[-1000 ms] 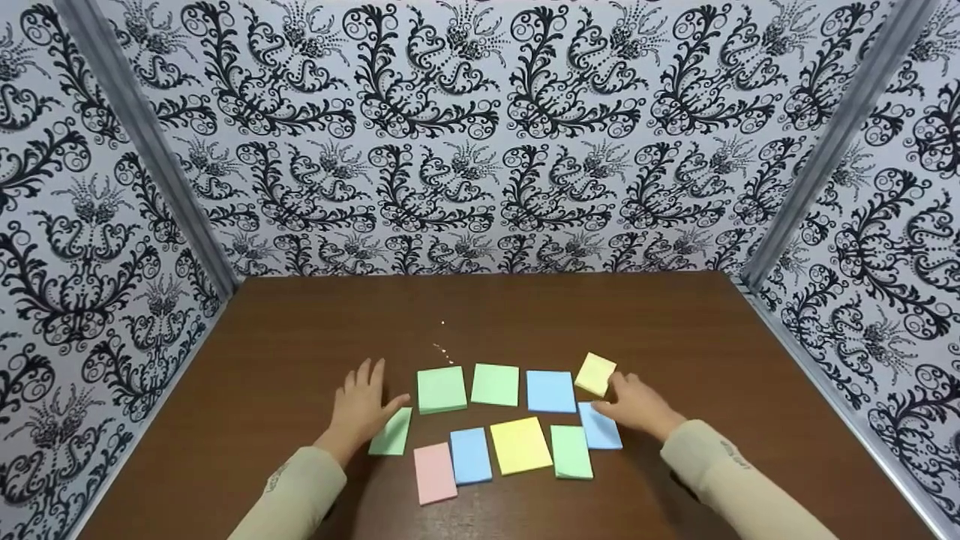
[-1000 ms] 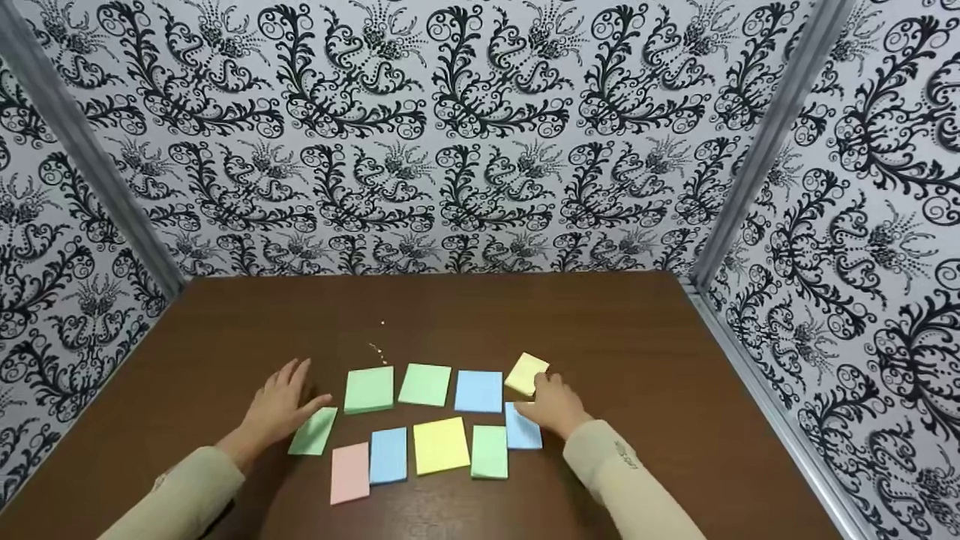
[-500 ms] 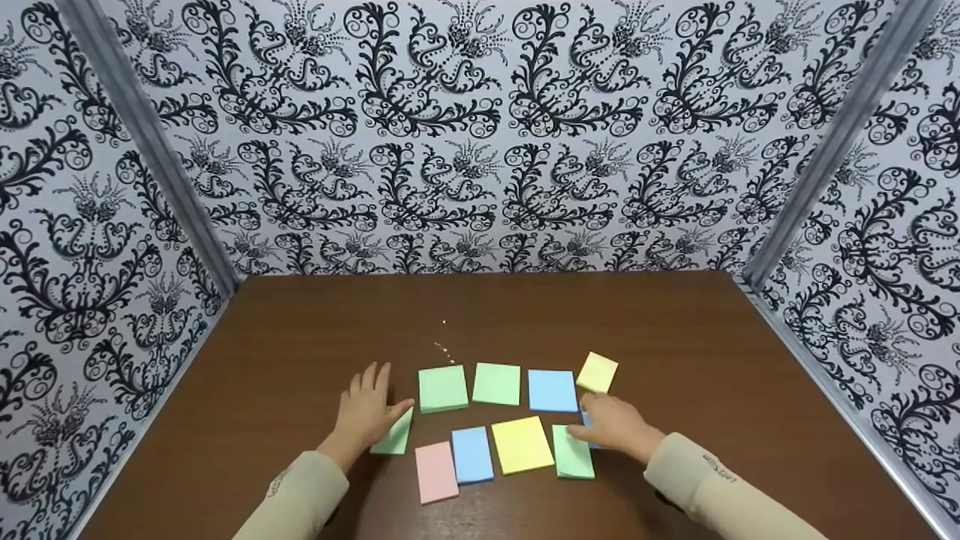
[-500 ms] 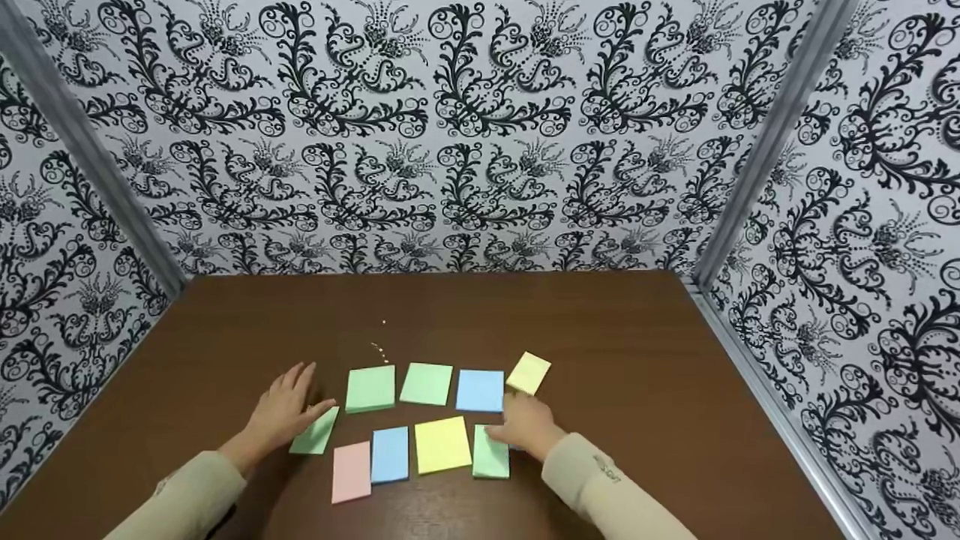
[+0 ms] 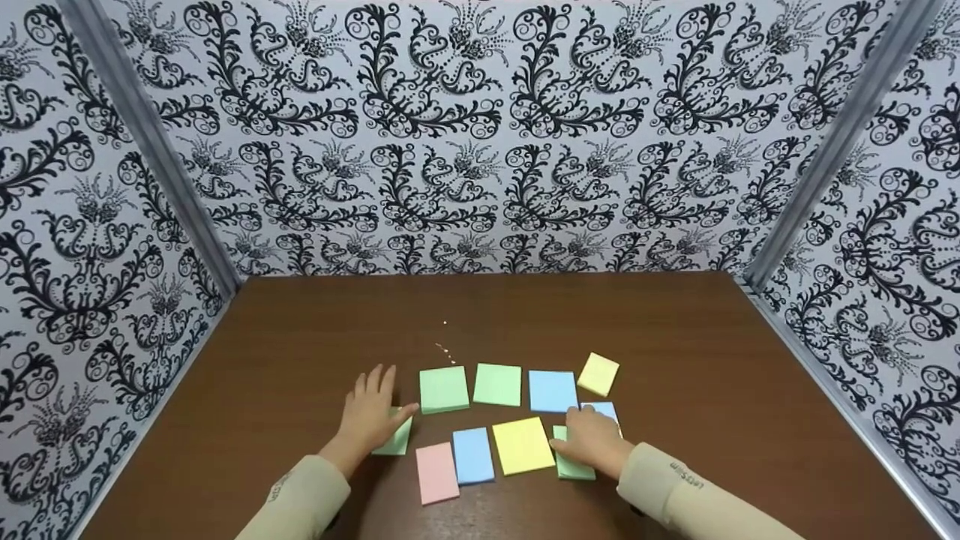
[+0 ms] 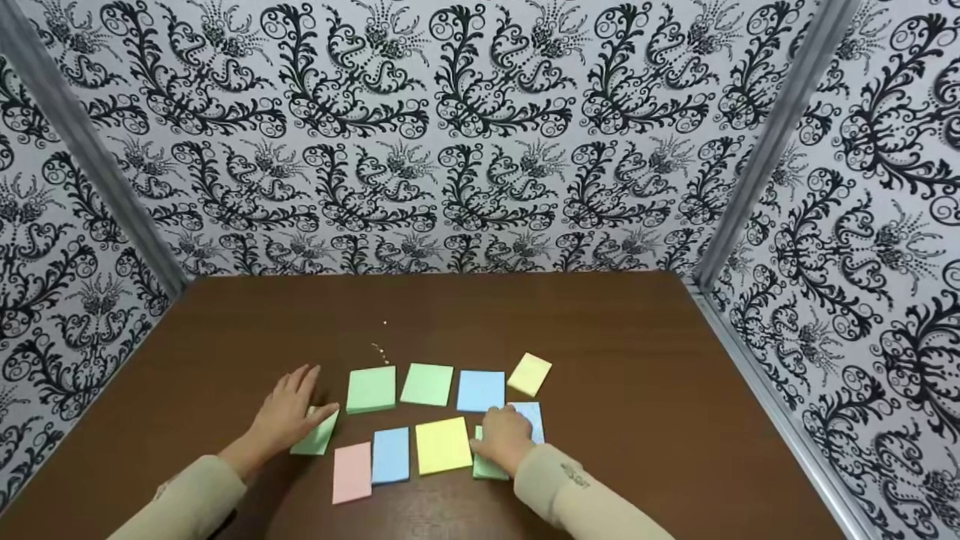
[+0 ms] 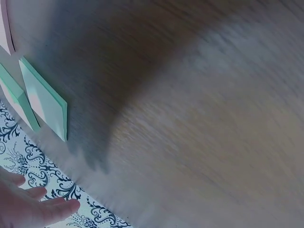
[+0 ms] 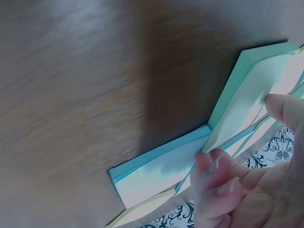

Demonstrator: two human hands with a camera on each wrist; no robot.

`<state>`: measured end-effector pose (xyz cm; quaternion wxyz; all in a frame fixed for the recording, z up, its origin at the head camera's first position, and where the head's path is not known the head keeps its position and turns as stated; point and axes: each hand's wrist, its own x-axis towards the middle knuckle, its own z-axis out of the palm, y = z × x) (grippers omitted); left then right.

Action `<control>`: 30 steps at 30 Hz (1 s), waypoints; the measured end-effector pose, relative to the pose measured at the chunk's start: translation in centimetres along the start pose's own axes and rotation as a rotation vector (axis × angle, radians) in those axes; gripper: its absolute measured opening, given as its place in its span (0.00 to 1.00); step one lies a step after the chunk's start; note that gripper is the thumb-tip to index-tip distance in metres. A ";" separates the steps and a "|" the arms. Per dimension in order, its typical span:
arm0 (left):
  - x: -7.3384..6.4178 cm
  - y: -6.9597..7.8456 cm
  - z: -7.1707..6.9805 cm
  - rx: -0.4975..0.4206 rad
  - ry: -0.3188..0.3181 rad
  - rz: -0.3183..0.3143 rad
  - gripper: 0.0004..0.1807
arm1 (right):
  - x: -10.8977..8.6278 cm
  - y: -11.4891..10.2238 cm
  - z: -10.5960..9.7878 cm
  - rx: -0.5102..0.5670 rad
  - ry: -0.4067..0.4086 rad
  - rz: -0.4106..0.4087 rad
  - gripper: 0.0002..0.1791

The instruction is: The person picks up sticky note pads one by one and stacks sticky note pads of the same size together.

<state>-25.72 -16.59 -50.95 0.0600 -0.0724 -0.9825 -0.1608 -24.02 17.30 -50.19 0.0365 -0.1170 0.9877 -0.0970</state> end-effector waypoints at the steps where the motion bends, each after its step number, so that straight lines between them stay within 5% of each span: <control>1: 0.0 0.0 0.1 -0.002 0.000 0.000 0.42 | 0.0 -0.1 0.0 0.001 0.006 0.007 0.25; 9: 0.0 0.0 0.6 -0.029 -0.030 -0.010 0.42 | -0.2 -0.5 0.6 0.020 0.067 0.025 0.27; 30: -0.2 0.2 1.0 -0.050 -0.025 0.010 0.44 | 0.7 -1.4 0.9 0.039 0.017 0.136 0.23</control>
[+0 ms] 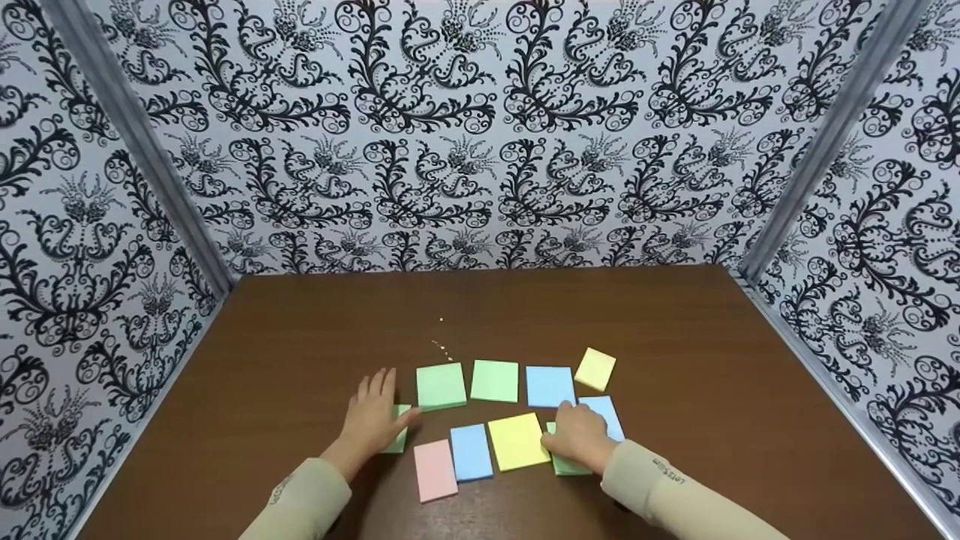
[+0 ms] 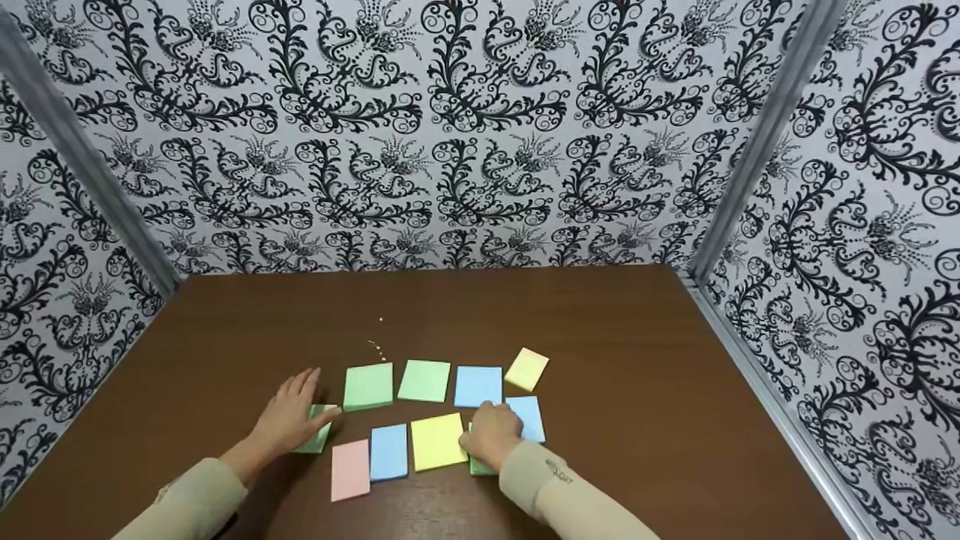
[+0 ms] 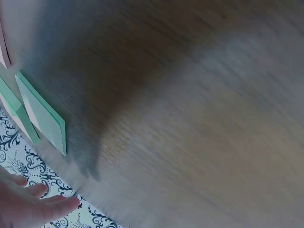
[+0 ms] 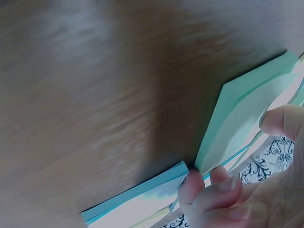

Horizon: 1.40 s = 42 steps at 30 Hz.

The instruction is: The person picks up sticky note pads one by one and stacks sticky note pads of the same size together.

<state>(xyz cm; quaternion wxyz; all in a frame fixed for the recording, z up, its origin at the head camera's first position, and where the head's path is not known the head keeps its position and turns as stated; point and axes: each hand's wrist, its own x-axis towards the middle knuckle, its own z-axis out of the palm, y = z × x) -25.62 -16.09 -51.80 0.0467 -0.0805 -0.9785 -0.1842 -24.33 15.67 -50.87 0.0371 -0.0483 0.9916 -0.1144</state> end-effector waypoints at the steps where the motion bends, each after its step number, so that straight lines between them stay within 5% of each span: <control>1: -0.1 0.0 0.0 -0.001 0.000 0.003 0.44 | 0.0 -0.1 -0.1 -0.003 -0.006 0.001 0.23; 8: -0.4 -0.4 -0.2 0.007 0.009 -0.006 0.44 | 0.0 -0.2 -0.8 0.028 -0.062 0.011 0.24; 16: -0.6 -0.4 -0.3 0.020 0.002 0.001 0.44 | 0.4 1.5 -4.1 0.162 -0.189 0.047 0.40; 24: -0.7 -0.2 -0.4 0.016 0.009 0.022 0.44 | 1.5 5.0 -7.4 0.192 -0.180 0.116 0.27; 31: -0.5 -0.1 -0.4 -0.007 0.049 0.059 0.40 | 2.3 5.8 -5.7 0.209 -0.118 0.136 0.15; 42: -0.4 -0.4 -0.5 -0.017 0.035 0.054 0.39 | 2.8 5.4 -4.5 0.196 -0.092 0.158 0.13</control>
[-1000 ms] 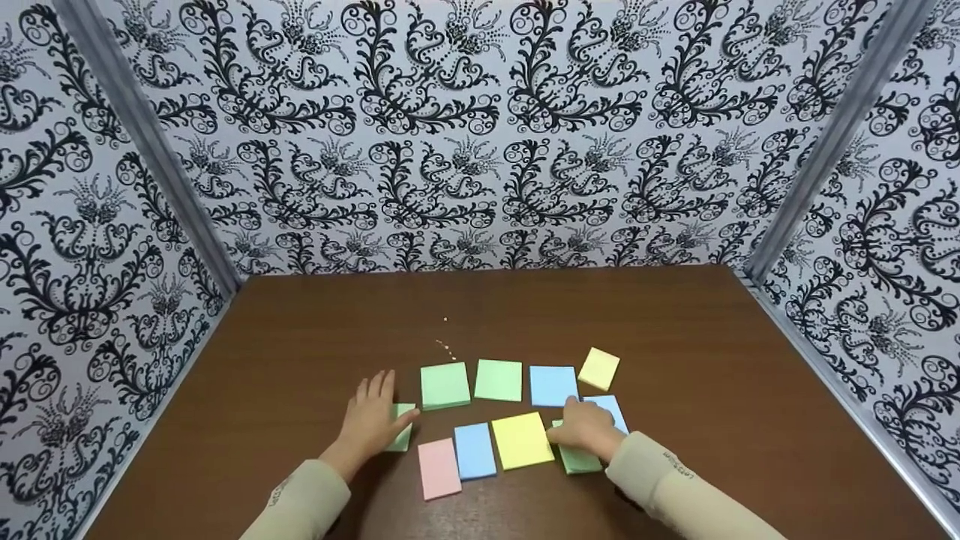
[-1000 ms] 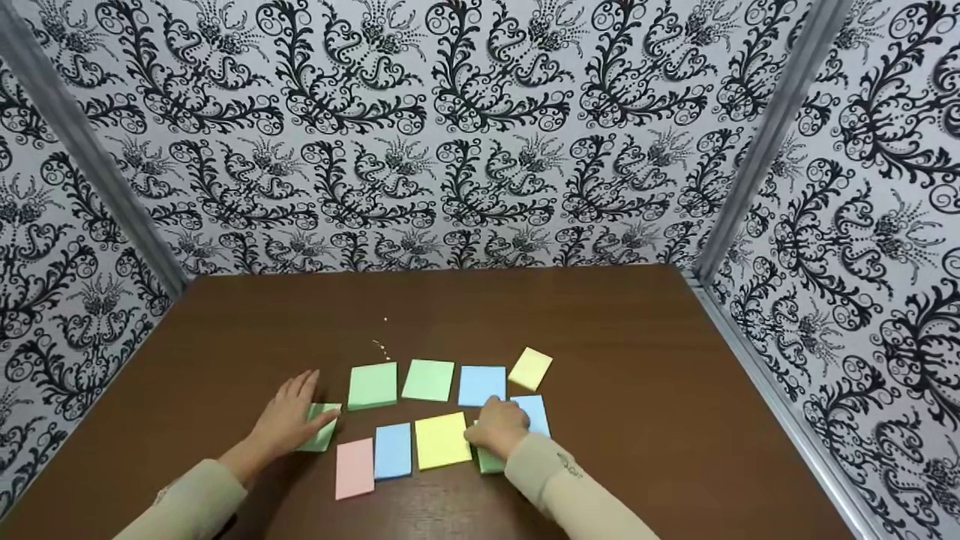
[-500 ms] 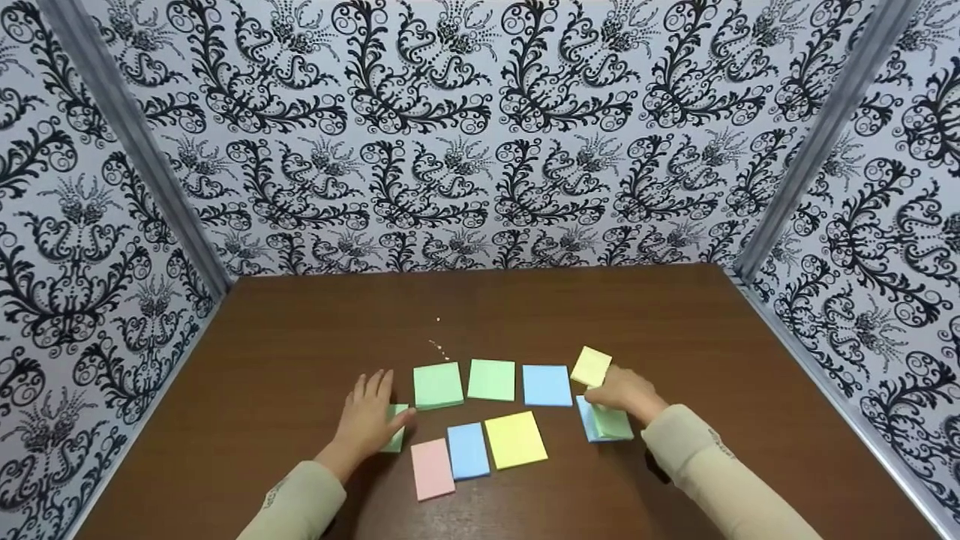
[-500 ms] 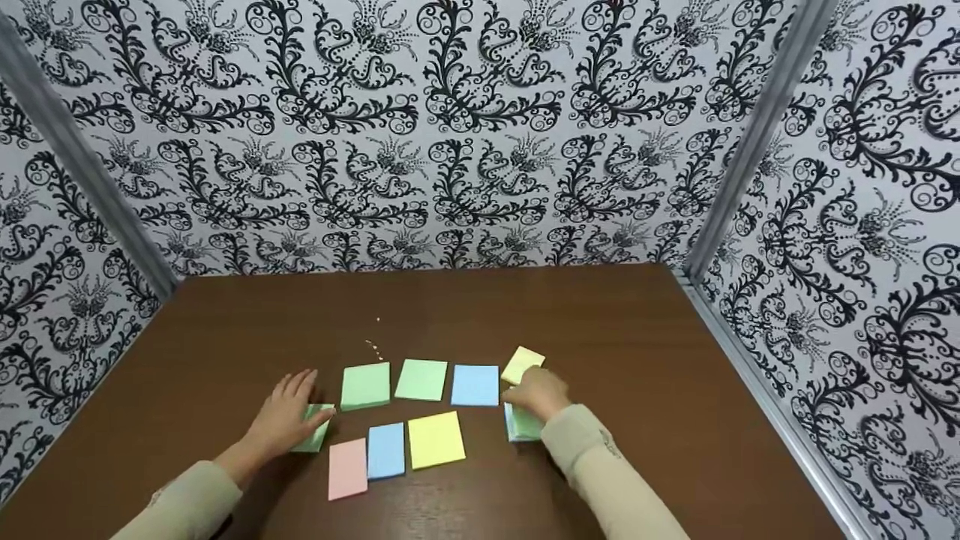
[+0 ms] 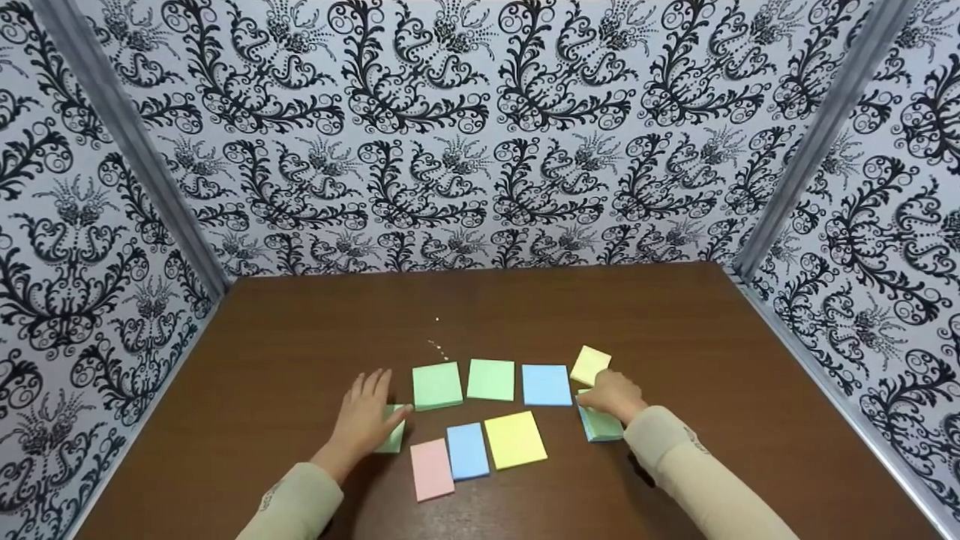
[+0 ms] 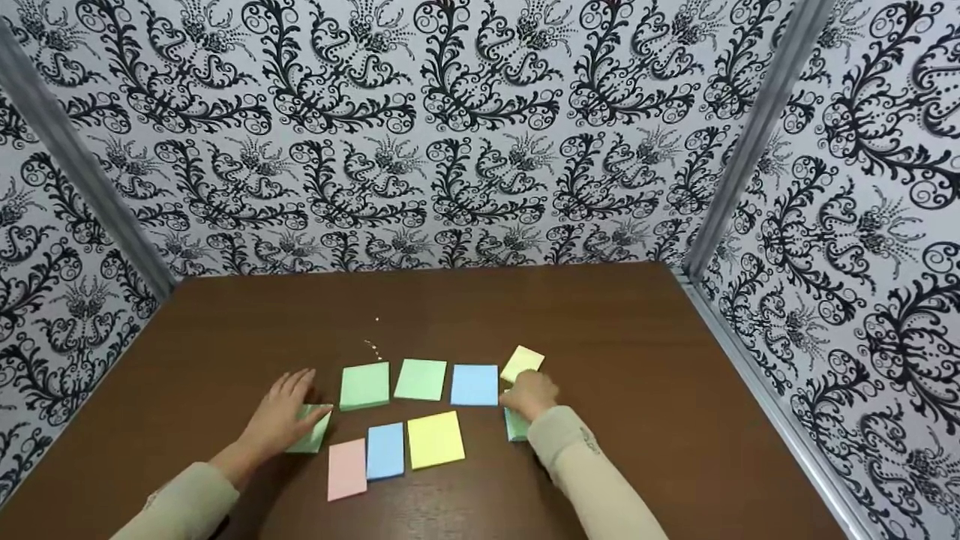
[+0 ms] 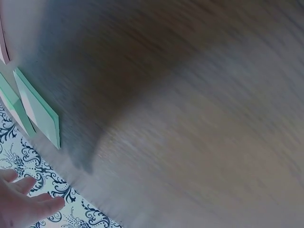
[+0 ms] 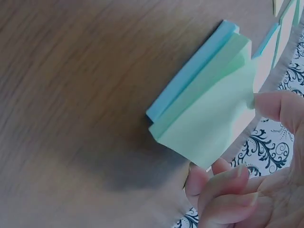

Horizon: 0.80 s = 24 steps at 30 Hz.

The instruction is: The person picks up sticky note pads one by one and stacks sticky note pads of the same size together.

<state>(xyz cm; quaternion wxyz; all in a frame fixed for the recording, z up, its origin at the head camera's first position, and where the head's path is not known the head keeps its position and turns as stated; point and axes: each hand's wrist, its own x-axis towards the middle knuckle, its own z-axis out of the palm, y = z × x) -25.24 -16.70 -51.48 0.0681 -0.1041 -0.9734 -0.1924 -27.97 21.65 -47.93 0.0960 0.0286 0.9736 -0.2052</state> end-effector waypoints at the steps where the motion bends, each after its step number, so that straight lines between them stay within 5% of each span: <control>1: 0.0 0.0 0.0 -0.002 -0.001 0.001 0.39 | 0.0 0.0 0.1 -0.005 0.003 -0.003 0.13; 24: -0.5 -0.5 0.1 -0.010 0.004 0.016 0.38 | 0.1 -0.1 0.9 -0.058 0.017 -0.014 0.18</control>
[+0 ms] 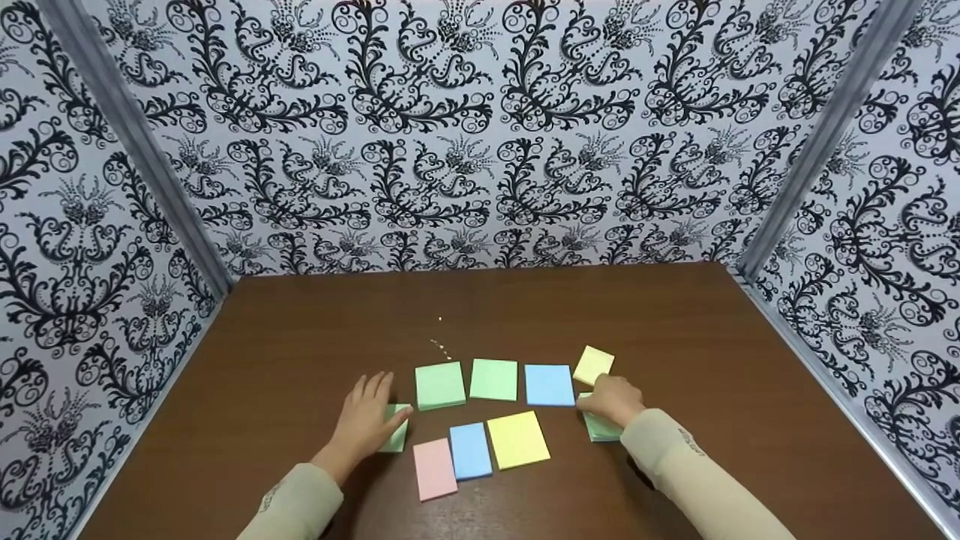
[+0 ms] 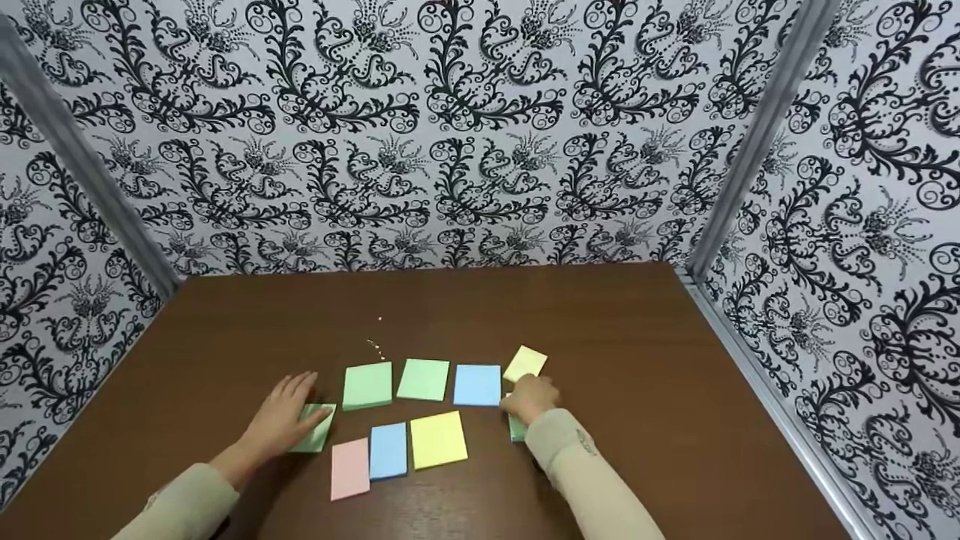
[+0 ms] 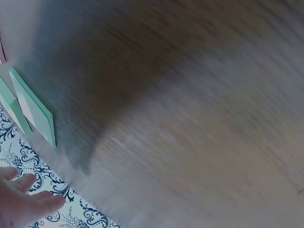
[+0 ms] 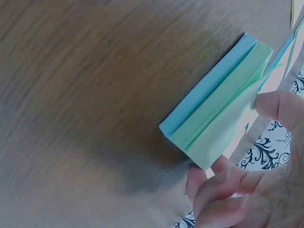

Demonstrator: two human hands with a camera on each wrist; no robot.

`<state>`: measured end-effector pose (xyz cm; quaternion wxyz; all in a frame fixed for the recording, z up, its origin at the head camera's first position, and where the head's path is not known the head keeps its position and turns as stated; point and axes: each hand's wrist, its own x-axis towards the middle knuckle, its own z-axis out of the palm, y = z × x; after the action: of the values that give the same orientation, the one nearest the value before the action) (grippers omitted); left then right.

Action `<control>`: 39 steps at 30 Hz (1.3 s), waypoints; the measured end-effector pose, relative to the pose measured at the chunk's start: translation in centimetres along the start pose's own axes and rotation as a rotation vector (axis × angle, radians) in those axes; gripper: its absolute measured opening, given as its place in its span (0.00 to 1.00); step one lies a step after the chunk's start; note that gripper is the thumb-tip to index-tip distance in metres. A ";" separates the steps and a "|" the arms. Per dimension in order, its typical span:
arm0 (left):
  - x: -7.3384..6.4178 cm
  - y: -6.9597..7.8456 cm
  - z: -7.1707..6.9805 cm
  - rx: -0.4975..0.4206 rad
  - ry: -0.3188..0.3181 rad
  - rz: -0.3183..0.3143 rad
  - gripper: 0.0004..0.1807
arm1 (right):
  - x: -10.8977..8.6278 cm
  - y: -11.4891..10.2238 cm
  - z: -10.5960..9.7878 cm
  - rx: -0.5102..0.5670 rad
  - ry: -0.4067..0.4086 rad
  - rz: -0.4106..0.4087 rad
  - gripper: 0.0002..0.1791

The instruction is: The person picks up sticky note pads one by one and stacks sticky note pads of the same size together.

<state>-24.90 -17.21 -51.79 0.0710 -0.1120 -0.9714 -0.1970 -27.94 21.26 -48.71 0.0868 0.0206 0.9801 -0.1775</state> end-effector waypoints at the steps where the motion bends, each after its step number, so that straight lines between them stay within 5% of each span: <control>1: 0.0 0.0 0.0 -0.004 -0.002 -0.001 0.38 | 0.0 0.0 0.0 -0.003 -0.002 -0.002 0.18; 39: -0.1 0.1 -0.2 -0.014 -0.054 -0.038 0.39 | 0.2 -0.1 0.4 -0.036 0.026 -0.013 0.20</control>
<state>-24.73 -17.28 -51.57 0.0403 -0.0993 -0.9735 -0.2021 -28.05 21.05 -49.05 0.0733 0.0149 0.9843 -0.1602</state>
